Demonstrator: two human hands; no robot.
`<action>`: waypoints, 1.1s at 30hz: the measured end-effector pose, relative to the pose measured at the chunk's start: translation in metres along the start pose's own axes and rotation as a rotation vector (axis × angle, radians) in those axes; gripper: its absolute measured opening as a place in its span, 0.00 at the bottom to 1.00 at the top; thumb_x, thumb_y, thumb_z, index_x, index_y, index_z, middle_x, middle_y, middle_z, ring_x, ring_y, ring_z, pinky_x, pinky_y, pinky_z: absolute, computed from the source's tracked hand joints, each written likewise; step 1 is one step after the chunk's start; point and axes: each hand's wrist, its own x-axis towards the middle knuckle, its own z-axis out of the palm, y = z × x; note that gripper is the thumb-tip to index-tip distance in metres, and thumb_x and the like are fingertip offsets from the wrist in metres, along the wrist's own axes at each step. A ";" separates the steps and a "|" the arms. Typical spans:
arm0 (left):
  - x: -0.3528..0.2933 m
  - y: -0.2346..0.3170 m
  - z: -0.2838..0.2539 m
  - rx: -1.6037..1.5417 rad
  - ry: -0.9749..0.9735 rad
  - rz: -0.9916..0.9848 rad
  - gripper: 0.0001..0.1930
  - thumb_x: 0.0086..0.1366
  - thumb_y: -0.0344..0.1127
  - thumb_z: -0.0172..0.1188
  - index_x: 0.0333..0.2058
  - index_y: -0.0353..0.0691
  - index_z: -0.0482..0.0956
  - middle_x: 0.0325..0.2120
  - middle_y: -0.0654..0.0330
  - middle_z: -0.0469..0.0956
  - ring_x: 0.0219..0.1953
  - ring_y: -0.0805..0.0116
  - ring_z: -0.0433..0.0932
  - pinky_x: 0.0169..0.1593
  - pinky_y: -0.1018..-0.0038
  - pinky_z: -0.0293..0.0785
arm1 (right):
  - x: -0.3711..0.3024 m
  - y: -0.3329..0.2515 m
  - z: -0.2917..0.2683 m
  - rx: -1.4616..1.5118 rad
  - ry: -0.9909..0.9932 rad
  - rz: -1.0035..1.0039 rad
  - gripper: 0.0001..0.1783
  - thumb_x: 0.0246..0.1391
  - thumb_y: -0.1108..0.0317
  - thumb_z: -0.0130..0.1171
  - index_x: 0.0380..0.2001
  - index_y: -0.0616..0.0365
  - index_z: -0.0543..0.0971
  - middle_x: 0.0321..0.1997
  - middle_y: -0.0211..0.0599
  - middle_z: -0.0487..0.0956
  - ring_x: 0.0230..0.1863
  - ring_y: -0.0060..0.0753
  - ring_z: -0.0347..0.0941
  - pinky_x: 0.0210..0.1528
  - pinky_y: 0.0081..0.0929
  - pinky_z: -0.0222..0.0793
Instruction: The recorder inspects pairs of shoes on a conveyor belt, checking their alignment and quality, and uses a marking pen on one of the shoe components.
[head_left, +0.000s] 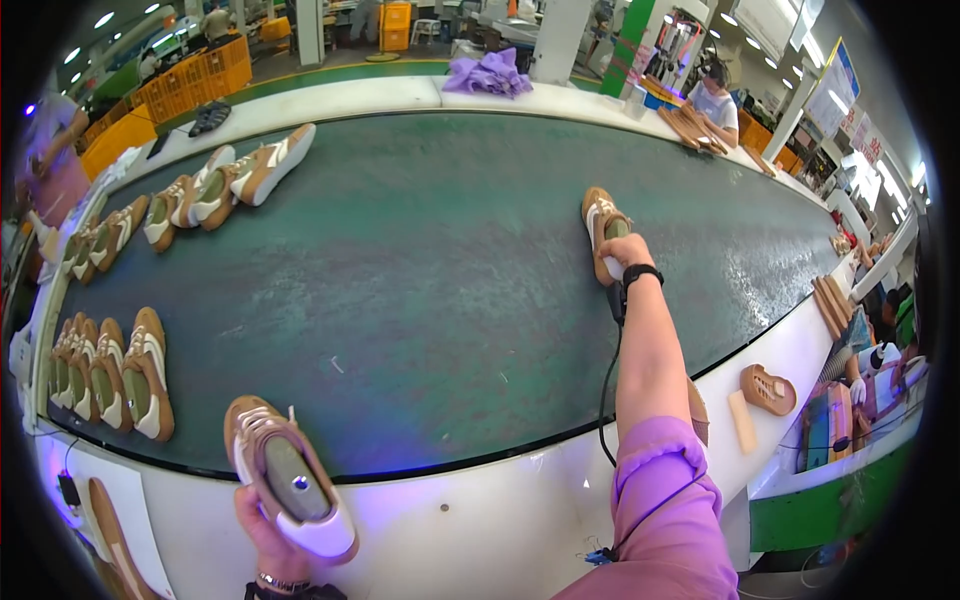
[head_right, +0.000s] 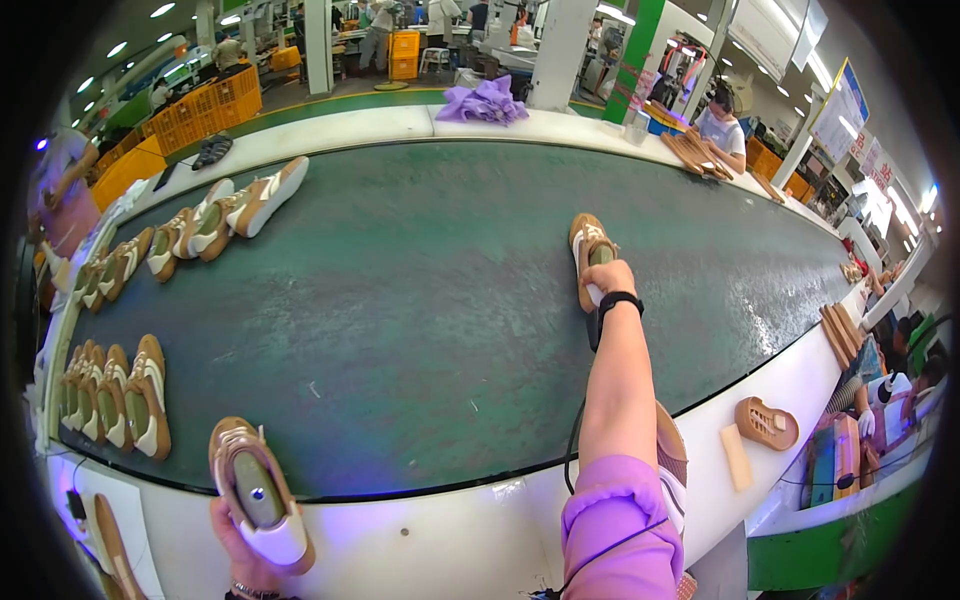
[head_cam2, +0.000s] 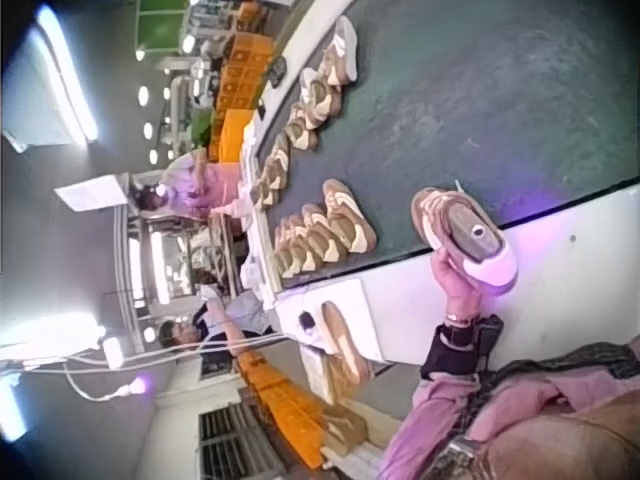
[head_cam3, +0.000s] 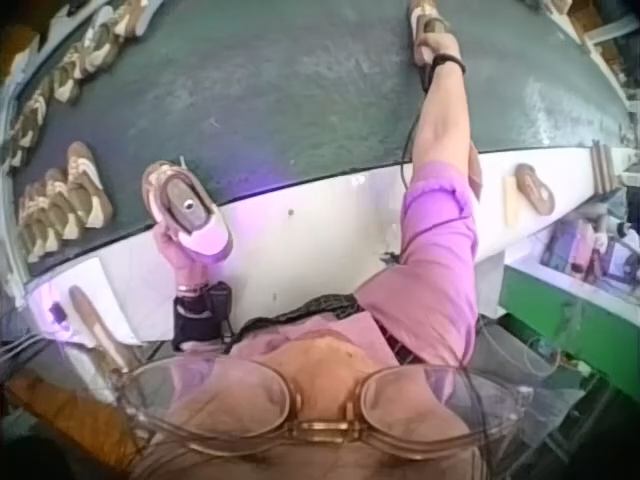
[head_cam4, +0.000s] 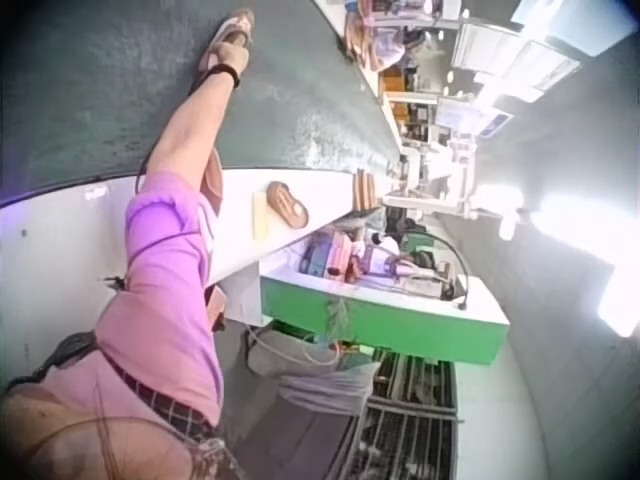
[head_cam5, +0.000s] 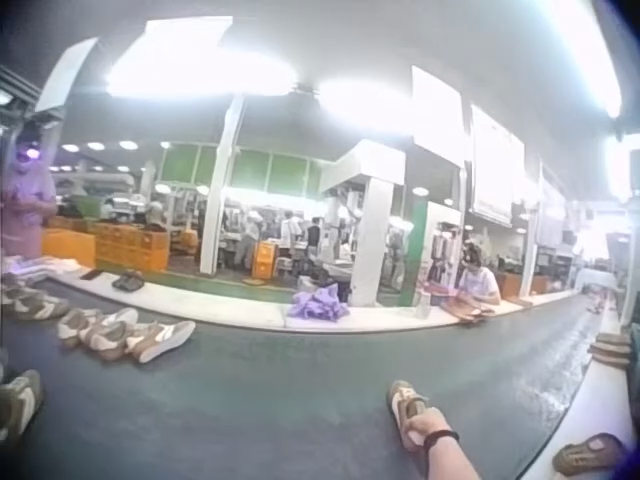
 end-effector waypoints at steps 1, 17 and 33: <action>0.002 -0.003 0.006 -0.005 -0.072 -0.020 0.28 0.58 0.52 0.45 0.50 0.37 0.70 0.38 0.51 0.78 0.34 0.55 0.79 0.38 0.58 0.78 | -0.009 0.002 -0.004 0.010 0.008 0.010 0.24 0.27 0.69 0.68 0.34 0.71 0.80 0.38 0.49 0.81 0.38 0.43 0.79 0.41 0.34 0.73; 0.003 -0.004 0.035 -0.073 -0.369 -0.181 0.25 0.58 0.45 0.48 0.52 0.38 0.68 0.48 0.56 0.74 0.50 0.59 0.73 0.55 0.63 0.69 | -0.174 -0.006 0.010 1.051 -0.752 0.081 0.21 0.49 0.69 0.56 0.47 0.65 0.70 0.44 0.45 0.77 0.42 0.47 0.77 0.45 0.54 0.73; 0.000 0.004 0.034 -0.310 -0.423 -0.291 0.27 0.57 0.49 0.46 0.52 0.40 0.71 0.49 0.53 0.74 0.50 0.55 0.74 0.57 0.60 0.67 | -0.432 0.004 0.025 0.808 -1.003 -0.453 0.18 0.45 0.76 0.61 0.41 0.62 0.69 0.35 0.33 0.75 0.35 0.21 0.73 0.39 0.21 0.70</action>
